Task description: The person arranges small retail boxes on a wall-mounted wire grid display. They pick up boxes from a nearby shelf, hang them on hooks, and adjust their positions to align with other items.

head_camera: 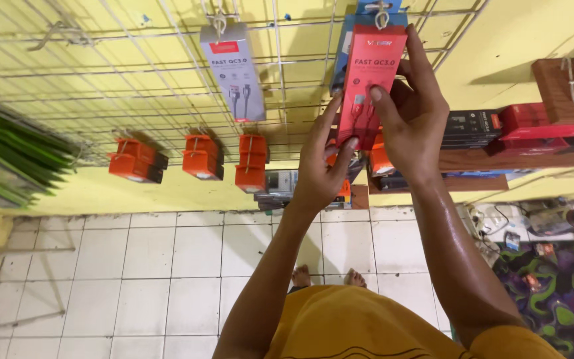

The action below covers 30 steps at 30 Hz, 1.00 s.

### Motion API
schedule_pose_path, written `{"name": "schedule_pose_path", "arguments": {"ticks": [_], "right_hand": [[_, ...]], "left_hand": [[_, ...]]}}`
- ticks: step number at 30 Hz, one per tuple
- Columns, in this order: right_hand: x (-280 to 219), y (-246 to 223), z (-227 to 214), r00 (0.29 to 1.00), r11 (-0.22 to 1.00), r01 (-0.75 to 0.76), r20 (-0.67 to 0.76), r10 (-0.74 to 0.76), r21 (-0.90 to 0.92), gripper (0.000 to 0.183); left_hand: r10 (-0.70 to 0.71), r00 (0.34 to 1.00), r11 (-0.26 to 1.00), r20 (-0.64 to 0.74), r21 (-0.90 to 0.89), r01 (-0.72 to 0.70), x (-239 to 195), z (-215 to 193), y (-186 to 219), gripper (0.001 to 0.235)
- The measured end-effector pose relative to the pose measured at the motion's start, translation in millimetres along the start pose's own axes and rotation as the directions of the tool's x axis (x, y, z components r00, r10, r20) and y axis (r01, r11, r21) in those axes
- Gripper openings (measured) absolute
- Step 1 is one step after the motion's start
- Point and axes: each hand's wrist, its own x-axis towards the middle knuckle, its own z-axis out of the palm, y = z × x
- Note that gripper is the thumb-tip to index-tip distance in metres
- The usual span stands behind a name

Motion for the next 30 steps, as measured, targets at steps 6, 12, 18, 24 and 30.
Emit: {"name": "schedule_pose_path", "arguments": {"ticks": [6,12,18,24,30], "right_hand": [[-14,20,-1,1.000,0.999,0.023,-0.016,-0.024,-0.040,0.066],[-13,36,5,0.995,0.983,0.055,-0.070,-0.068,-0.176,0.061],[-38,56,-1,0.990,0.911,-0.063,-0.138,0.007,-0.407,0.063],[-114,70,-79,0.929,0.817,-0.337,-0.304,0.210,-0.468,0.047],[-165,89,-214,0.730,0.679,-0.612,-0.621,0.286,-0.406,0.042]], "left_hand": [[0.043,0.998,0.999,0.050,-0.015,-0.042,-2,-9,-22,0.066],[0.063,0.998,0.925,-0.023,0.377,-0.050,9,-9,-44,0.065],[0.003,0.997,0.971,-0.072,0.238,0.014,-10,-3,-73,0.058],[-0.184,0.973,0.975,0.142,0.150,0.162,-48,24,-95,0.033],[-0.230,0.892,0.973,0.388,0.078,0.217,-55,97,-97,0.049]]}}
